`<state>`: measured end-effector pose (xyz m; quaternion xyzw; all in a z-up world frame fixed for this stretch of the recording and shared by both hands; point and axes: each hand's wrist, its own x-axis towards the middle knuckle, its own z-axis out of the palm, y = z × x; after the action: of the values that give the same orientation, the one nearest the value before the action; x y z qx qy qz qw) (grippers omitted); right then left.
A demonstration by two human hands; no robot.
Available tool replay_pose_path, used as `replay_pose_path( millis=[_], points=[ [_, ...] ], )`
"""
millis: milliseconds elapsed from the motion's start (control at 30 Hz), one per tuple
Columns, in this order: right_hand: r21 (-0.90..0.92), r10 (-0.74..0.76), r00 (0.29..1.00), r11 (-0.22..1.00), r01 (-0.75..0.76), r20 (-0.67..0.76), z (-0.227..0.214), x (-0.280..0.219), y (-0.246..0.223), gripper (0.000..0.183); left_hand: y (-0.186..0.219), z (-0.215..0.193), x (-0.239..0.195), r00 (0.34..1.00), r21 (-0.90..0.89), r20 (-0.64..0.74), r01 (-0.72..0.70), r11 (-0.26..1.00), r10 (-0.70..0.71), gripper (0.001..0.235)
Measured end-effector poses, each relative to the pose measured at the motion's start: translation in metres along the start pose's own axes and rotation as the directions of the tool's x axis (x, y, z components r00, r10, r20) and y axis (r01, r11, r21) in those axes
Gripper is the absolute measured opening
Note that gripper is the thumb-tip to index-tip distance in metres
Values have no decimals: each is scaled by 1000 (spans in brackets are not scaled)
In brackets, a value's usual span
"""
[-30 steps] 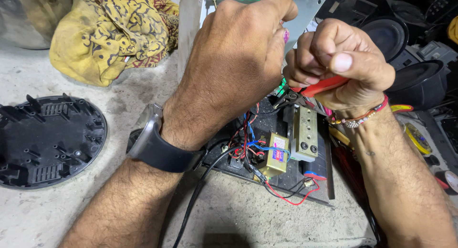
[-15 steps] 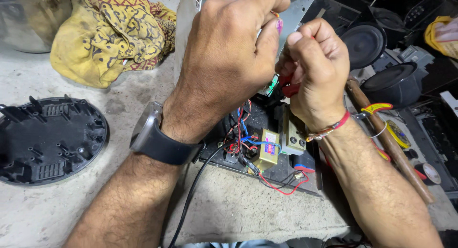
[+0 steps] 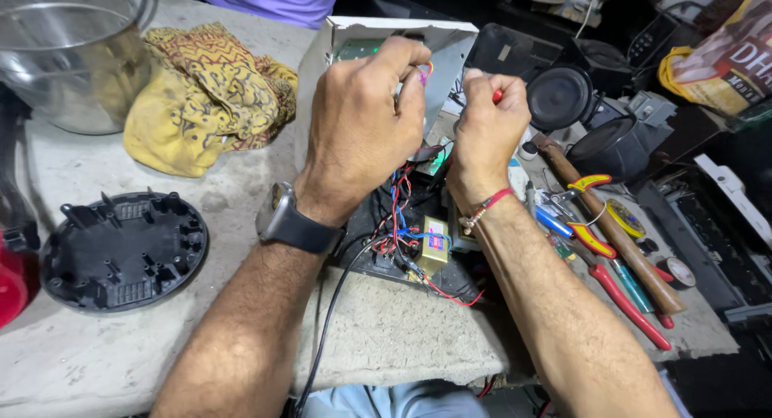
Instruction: The person repairs a digital weighing scale by stripping and connecting wires inside the casing using pliers and a soldering iron. They then close the casing and test the device by pressing buttons on the front panel.
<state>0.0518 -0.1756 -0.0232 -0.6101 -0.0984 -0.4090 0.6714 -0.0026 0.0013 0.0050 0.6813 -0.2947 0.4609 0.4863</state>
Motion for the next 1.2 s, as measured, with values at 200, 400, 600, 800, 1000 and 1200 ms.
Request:
replay_pose_path(
  millis=[200, 400, 600, 800, 1000, 1200],
  points=[
    [137, 163, 981, 975, -176, 101, -18, 2, -47, 18, 2, -4, 3, 999, -5, -35, 2, 1000, -2, 17],
    [41, 109, 945, 991, -128, 309, -88, 13, -121, 11, 0, -7, 2, 998, 13, -42, -45, 999, 45, 17],
    [-794, 264, 884, 583, 173, 386, -144, 28, -74, 26, 9, -7, 1, 998, 39, 20, -53, 998, 53, 10],
    [-963, 493, 842, 247, 105, 219, -160, 25, -34, 49, 10, -5, -2, 987, 76, 46, -158, 985, 154, 8],
    [-736, 252, 753, 534, 415, 607, -133, 33, -25, 31, 9, -5, -3, 982, 123, 70, -181, 976, 174, 6],
    [-836, 578, 611, 451, 312, 540, -90, 48, -9, 23, 16, -11, 5, 972, 159, 30, -237, 959, 235, 5]
  ],
)
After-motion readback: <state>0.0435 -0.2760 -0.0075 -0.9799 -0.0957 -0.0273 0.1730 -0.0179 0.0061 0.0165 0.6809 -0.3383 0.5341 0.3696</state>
